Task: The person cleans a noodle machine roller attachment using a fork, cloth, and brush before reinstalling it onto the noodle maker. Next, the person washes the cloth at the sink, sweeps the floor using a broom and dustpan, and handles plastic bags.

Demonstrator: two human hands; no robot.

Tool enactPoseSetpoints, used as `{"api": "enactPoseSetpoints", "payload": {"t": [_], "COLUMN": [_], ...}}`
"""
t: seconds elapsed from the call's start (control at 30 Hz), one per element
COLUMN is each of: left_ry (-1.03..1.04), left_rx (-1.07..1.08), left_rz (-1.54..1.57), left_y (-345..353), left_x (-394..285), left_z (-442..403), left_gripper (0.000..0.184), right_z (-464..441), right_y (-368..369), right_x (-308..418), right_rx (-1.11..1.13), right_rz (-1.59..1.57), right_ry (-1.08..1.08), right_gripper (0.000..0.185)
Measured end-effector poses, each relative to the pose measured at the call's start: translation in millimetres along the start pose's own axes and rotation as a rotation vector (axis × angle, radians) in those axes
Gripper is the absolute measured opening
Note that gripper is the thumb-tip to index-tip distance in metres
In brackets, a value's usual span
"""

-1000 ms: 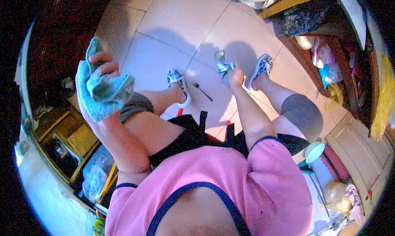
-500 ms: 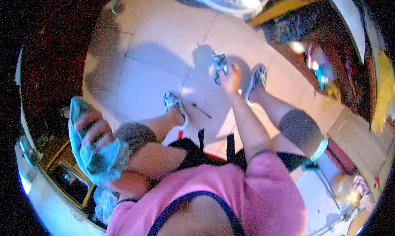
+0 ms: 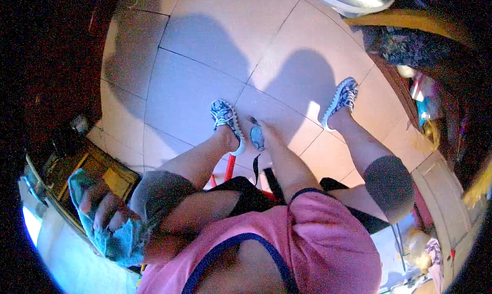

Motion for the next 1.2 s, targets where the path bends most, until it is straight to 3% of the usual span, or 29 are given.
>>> {"api": "enactPoseSetpoints", "payload": {"t": [0.07,0.17,0.33,0.4,0.43,0.5,0.57,0.6,0.63,0.7,0.73,0.83,0.93,0.97,1.03,1.2], "left_ry": [-0.033,-0.108,-0.293,-0.358,-0.355,-0.438,-0.106,-0.088,-0.067,-0.058,-0.084,-0.139,0.004,0.092,0.155,0.048], "left_rx": [-0.008,-0.008,0.019,0.252,0.104,0.038,-0.107,-0.112,-0.120,-0.153,-0.197,-0.311,-0.268,-0.365,-0.371,-0.430], "left_rz": [-0.011,-0.017,-0.003,0.038,-0.005,-0.096,-0.124,-0.189,-0.251,-0.307,-0.361,-0.389,-0.490,-0.484,-0.573,-0.726], "left_y": [-1.5,-2.6,-10.5,-18.9,-19.5,-2.2,3.0,5.3,3.7,-19.8,-35.3,-74.7,-98.0,-105.5,-117.0,-141.2], "left_x": [-2.0,-3.1,-0.6,3.0,3.2,19.5,18.9,23.6,27.9,36.4,42.4,51.4,37.1,30.5,27.3,52.6], "left_z": [-5.9,-10.5,-3.3,-1.0,5.1,0.9,-1.9,-2.9,-6.0,-14.3,-20.3,-52.3,-78.3,-80.7,-89.1,-119.5], "left_gripper": [0.026,0.027,0.030,0.038,0.039,0.038,0.036,0.034,0.033,0.032,0.031,0.026,0.027,0.028,0.028,0.029], "right_z": [-9.9,-16.4,-14.0,-10.6,-4.1,9.6,23.2,31.9,54.1,147.1,179.8,292.3,394.3,407.3,400.5,361.3], "right_y": [17.6,38.3,35.2,24.7,17.9,1.7,-21.4,-36.0,-45.1,-63.0,-60.9,-24.3,-7.1,-8.2,-19.4,-17.5], "right_x": [-5.8,2.5,7.7,15.6,24.1,51.1,83.8,108.3,123.9,170.5,174.1,215.6,251.6,262.7,275.5,288.5], "right_rx": [-0.052,-0.138,-0.275,-0.246,-0.224,-0.172,-0.133,-0.135,-0.142,-0.384,-0.384,-0.307,-0.280,-0.309,-0.233,0.018], "right_rz": [-0.521,-0.823,-0.951,-0.963,-0.960,-0.929,-0.822,-0.624,-0.634,-0.359,-0.357,0.031,0.245,0.391,0.429,0.905], "right_ry": [0.093,0.097,0.065,0.035,0.008,-0.075,-0.230,-0.436,-0.474,-0.778,-0.805,-1.015,-1.220,-1.263,-1.109,-0.915], "right_gripper": [0.045,0.040,0.033,0.030,0.028,0.025,0.022,0.017,0.017,0.013,0.013,0.039,0.040,0.040,0.042,0.038]}}
Point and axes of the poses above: each hand's wrist, its own z-axis away from the middle knuckle, its own y-axis out of the palm, x = y × z, the point moved 8 cm from there along -z, towards the middle knuckle, and after that the axes turned 1 degree about z, right-handed, at the moved point
